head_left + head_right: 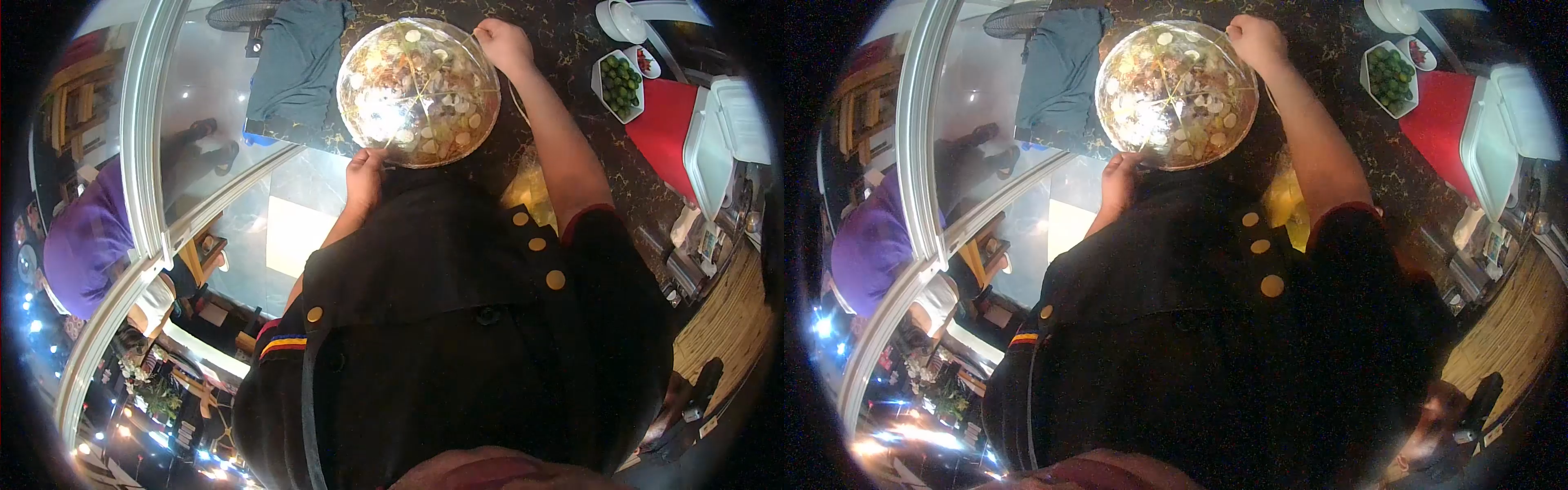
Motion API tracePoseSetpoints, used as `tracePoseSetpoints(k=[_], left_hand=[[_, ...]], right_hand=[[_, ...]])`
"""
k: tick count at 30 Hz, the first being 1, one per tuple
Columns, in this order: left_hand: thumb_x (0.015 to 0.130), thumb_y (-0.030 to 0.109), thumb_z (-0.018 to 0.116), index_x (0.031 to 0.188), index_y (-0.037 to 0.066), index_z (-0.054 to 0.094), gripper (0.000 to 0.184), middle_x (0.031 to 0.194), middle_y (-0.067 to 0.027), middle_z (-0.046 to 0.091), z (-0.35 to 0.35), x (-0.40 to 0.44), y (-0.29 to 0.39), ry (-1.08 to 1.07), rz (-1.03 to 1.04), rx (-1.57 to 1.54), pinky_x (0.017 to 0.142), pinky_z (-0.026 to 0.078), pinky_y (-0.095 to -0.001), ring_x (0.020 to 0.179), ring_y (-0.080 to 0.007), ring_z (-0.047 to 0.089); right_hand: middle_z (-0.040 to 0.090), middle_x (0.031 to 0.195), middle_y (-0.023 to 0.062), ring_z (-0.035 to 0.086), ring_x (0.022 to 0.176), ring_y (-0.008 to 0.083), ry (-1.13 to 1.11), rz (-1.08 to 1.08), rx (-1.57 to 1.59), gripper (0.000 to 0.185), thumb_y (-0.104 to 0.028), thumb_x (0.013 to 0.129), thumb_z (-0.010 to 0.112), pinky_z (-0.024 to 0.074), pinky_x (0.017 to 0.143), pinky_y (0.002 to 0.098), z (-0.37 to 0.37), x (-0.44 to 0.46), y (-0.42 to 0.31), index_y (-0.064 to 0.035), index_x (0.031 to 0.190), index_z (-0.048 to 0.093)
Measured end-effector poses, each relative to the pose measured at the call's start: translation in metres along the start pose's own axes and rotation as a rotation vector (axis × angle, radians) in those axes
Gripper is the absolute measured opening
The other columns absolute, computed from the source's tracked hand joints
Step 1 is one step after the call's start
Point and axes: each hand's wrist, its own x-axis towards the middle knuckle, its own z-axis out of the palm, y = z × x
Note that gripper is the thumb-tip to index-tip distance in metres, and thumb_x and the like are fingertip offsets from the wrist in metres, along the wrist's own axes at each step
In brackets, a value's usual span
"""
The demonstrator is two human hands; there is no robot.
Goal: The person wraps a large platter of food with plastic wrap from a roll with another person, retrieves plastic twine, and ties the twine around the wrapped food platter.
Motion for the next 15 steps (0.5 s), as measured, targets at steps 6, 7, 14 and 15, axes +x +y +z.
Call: tracePoseSetpoints(k=[6,7,14,15], left_hand=[[0.081,0.013,0.058,0.079,0.004,0.055,0.010,0.055,0.0015,0.045,-0.002,0.014,-0.011,0.015,-0.124,-0.042,0.040,0.029,-0.0224,0.043,-0.0072,0.037],[0.081,0.013,0.058,0.082,0.003,0.056,0.011,0.056,0.0013,0.045,-0.005,0.022,-0.019,0.011,-0.124,-0.025,0.040,0.029,-0.0228,0.043,-0.0076,0.038],[0.081,0.019,0.061,0.087,0.000,0.058,0.019,0.064,-0.0023,0.053,-0.011,0.027,-0.034,0.022,-0.088,0.047,0.043,0.034,-0.0243,0.047,-0.0091,0.041],[0.081,0.021,0.062,0.085,0.000,0.058,0.021,0.066,-0.0033,0.054,-0.011,0.028,-0.034,0.051,-0.094,0.102,0.044,0.036,-0.0250,0.049,-0.0101,0.044]], right_hand=[[0.065,0.087,0.0111,0.062,0.082,0.0314,-0.081,0.031,-0.009,0.020,-0.031,0.081,0.057,0.0494,0.072,0.0416,0.021,0.008,0.006,-0.0165,0.090,0.066],[0.065,0.087,0.0111,0.062,0.082,0.0314,-0.080,0.022,-0.008,0.020,-0.031,0.081,0.057,0.0494,0.072,0.0416,0.024,0.010,0.006,-0.0165,0.090,0.066],[0.065,0.088,0.0105,0.061,0.084,0.0305,-0.121,0.133,0.002,0.018,-0.030,0.080,0.060,0.0483,0.073,0.0423,0.024,0.008,0.000,-0.0165,0.091,0.065],[0.064,0.088,0.0105,0.061,0.086,0.0308,-0.123,0.129,-0.038,0.018,-0.029,0.080,0.060,0.0480,0.073,0.0425,0.025,0.008,-0.001,-0.0160,0.092,0.064]])
